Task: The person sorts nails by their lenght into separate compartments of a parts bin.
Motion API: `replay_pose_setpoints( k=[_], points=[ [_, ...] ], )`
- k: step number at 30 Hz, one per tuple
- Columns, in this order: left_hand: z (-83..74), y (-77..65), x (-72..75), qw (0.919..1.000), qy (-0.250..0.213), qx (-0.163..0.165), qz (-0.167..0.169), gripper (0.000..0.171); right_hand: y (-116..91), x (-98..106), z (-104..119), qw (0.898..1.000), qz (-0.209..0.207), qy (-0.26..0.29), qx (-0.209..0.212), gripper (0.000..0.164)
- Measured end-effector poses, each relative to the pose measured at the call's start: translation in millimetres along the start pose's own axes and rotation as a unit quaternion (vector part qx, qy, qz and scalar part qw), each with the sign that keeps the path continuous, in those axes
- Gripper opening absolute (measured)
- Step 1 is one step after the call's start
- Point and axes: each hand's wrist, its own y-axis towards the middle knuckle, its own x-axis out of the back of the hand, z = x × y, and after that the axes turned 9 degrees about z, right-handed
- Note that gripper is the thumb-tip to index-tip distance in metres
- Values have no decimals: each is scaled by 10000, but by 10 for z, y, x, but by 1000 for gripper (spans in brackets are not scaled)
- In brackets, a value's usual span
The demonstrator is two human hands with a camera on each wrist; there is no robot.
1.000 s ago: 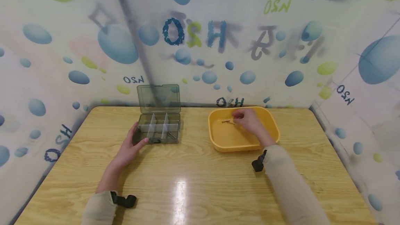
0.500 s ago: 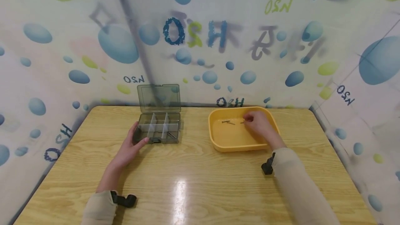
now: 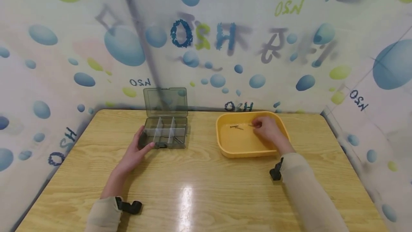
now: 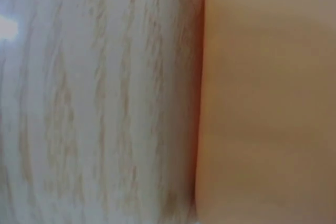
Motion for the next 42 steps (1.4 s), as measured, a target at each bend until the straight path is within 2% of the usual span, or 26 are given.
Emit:
replay_pose_setpoints(
  k=[12, 18, 28, 42],
  points=[
    [-4, 21, -14, 10000, 77, -33, 11, 88, 24, -15, -17, 9999, -93, -43, -10, 16],
    [-11, 7, -20, 10000, 90, -15, -2, 87, 32, -18, -7, 9999, 26, -101, -47, 11],
    [-6, -17, -30, 10000, -25, -2, 27, 88, 28, -21, 38, 9994, 198, -286, -8, 10],
    [2, -1, -15, 10000, 37, -28, 10, 88, -13, -23, 97, 9995, 38, -303, 85, 12]
  ],
)
